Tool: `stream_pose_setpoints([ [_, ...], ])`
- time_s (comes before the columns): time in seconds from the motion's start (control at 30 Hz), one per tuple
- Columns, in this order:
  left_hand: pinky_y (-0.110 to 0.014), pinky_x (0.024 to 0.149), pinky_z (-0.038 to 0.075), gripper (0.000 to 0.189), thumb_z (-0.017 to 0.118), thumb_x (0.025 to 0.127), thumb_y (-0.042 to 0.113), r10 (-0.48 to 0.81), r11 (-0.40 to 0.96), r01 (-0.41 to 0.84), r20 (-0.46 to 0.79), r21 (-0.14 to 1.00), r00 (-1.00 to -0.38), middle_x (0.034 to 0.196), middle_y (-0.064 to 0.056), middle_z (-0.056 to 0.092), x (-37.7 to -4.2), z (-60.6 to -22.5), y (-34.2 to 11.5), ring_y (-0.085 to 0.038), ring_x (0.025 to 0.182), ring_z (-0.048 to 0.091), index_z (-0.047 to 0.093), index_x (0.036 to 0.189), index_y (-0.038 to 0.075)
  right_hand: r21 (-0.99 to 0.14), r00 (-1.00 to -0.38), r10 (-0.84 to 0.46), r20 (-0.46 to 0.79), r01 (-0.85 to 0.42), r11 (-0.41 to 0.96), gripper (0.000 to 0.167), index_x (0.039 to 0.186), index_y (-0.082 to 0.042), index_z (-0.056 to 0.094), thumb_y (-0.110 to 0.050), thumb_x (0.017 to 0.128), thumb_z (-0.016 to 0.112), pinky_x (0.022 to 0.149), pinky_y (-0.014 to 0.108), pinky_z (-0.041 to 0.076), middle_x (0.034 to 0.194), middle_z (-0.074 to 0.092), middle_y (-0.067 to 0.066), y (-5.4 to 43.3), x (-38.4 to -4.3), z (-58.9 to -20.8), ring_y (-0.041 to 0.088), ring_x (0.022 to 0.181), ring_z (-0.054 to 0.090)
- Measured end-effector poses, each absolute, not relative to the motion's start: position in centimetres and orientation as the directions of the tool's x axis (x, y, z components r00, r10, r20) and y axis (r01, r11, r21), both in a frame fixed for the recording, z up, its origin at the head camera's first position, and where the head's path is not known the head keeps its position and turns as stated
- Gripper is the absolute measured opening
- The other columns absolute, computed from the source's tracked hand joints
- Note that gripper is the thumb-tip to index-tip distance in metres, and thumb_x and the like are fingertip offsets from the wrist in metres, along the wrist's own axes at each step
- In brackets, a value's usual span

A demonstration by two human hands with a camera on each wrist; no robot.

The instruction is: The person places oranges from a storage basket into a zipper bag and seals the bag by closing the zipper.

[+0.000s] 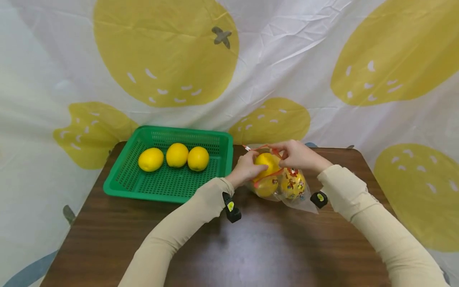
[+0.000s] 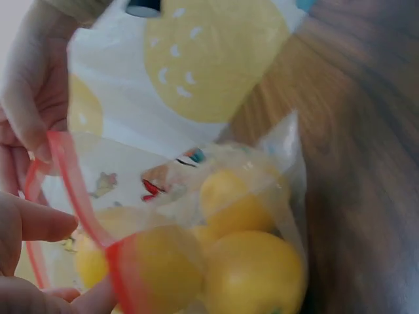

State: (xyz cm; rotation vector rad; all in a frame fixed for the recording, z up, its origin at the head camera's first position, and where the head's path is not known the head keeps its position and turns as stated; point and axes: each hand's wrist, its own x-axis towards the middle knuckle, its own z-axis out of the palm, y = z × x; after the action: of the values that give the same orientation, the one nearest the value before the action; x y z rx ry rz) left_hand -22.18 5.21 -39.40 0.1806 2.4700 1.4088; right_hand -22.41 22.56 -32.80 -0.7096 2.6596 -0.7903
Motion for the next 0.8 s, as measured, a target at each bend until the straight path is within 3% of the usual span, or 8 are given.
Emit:
stream_pose_setpoints([
  [0.17, -0.03, 0.072, 0.052, 0.047, 0.064, 0.084, 0.02, 0.311, 0.488, -0.009, -0.184, 0.873, -0.932, 0.122, -0.018, 0.052, -22.2, -38.6, 4.8, -0.026, 0.093, 0.059, 0.048, 0.125, 0.003, -0.574, -0.847, -0.522, -0.1, -0.379, 0.726, 0.057, 0.131, 0.003, 0.045, 0.005, 0.075, 0.059, 0.054, 0.027, 0.047, 0.113, 0.058, 0.025, 22.7, -22.3, -32.4, 0.017, 0.068, 0.06],
  [0.4, -0.032, 0.076, 0.052, 0.036, 0.062, 0.085, 0.02, 0.419, 0.512, 0.078, -0.169, 0.856, -0.892, 0.114, -0.017, 0.058, -22.4, -37.1, 2.3, -0.03, 0.096, 0.06, 0.055, 0.115, 0.0, -0.582, -0.837, -0.535, -0.115, -0.38, 0.719, 0.057, 0.131, 0.002, 0.046, 0.003, 0.076, 0.058, 0.05, 0.026, 0.042, 0.115, 0.057, 0.024, 22.6, -22.6, -32.8, 0.014, 0.053, 0.048],
  [0.57, -0.031, 0.073, 0.052, 0.035, 0.062, 0.085, 0.022, 0.371, 0.559, 0.06, -0.185, 0.827, -0.91, 0.111, -0.016, 0.059, -24.1, -35.9, -0.7, -0.028, 0.092, 0.061, 0.056, 0.113, 0.002, -0.58, -0.848, -0.514, -0.129, -0.356, 0.733, 0.057, 0.132, 0.001, 0.045, 0.001, 0.076, 0.058, 0.047, 0.026, 0.04, 0.115, 0.058, 0.022, 22.7, -22.7, -32.8, 0.012, 0.044, 0.037],
  [0.8, -0.04, 0.088, 0.044, 0.051, 0.058, 0.088, 0.032, 0.269, 0.697, 0.029, -0.224, 0.716, -0.937, 0.13, -0.017, 0.045, -27.1, -35.5, -5.4, -0.03, 0.111, 0.048, 0.046, 0.13, 0.006, -0.594, -0.86, -0.485, -0.156, -0.311, 0.742, 0.057, 0.133, -0.001, 0.044, -0.001, 0.078, 0.06, 0.048, 0.027, 0.043, 0.121, 0.055, 0.023, 22.9, -22.5, -32.7, 0.013, 0.047, 0.044],
])
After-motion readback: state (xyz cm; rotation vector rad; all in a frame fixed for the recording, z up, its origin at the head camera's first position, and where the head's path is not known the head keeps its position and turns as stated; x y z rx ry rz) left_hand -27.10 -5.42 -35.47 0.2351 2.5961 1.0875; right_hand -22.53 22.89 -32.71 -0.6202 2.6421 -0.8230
